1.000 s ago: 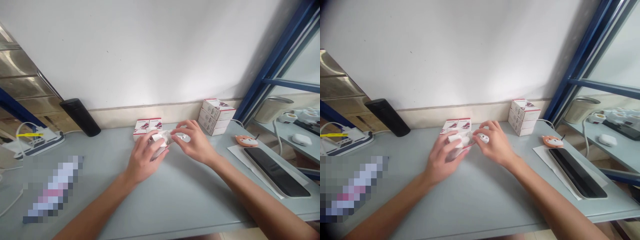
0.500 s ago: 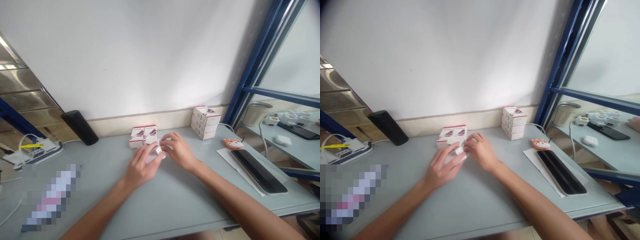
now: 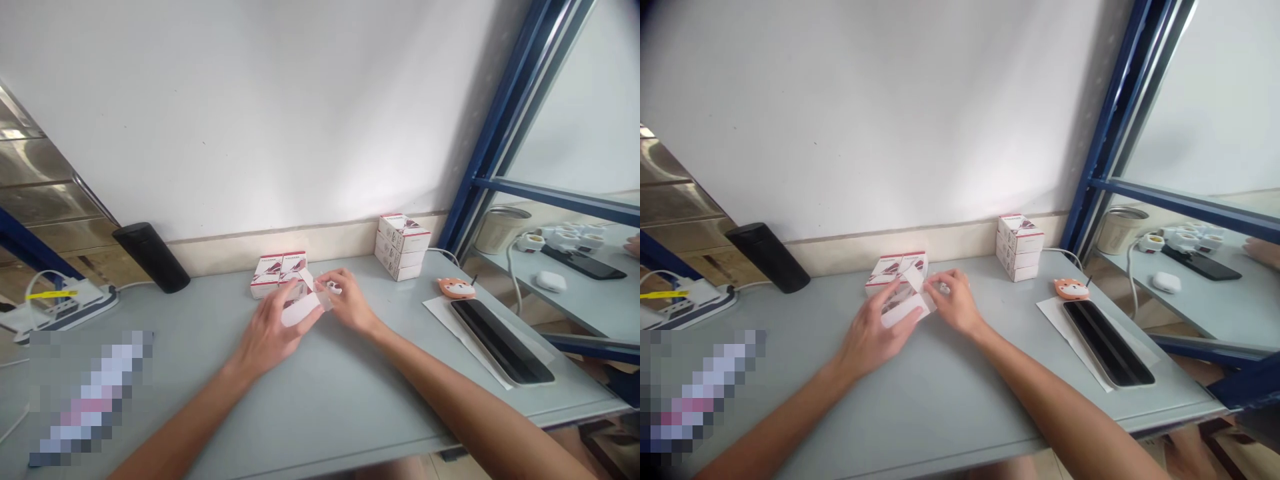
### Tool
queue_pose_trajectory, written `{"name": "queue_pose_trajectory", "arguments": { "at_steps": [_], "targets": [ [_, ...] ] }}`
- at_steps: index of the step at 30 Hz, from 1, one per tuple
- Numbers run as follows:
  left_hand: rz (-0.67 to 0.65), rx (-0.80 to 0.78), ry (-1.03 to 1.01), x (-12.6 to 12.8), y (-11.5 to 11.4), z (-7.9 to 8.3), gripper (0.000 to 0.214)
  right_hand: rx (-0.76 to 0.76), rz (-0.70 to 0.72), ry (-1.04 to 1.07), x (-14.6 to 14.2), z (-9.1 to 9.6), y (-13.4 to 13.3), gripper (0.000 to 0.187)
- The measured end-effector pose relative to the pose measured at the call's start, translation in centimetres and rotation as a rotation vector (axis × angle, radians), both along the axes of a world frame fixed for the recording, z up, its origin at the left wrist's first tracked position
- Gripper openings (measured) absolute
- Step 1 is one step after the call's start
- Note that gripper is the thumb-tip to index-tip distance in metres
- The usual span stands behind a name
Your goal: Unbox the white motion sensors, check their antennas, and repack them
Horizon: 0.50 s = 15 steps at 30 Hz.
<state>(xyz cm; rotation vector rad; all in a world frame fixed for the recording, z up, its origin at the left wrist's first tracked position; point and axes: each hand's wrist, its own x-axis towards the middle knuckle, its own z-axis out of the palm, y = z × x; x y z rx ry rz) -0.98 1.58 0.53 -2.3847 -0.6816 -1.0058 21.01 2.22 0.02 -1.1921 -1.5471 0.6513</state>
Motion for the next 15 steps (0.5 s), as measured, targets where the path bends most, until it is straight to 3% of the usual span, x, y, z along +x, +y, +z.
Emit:
{"name": "queue_pose_trajectory", "arguments": {
  "at_steps": [3,9,15],
  "targets": [
    [0.062,0.055,0.117,-0.3,0.5,-0.1,0.063,0.029,-0.073,-0.052,0.8,0.4,0.2,0.026],
    [-0.025,0.158,0.203,-0.4,0.8,0.3,0.054,0.042,-0.078,-0.091,1.6,0.5,0.7,0.023],
    [-0.004,0.183,0.212,-1.4,1.2,2.6,0.058,0.232,-0.105,0.132,2.4,2.5,0.9,0.021]
  ]
}}
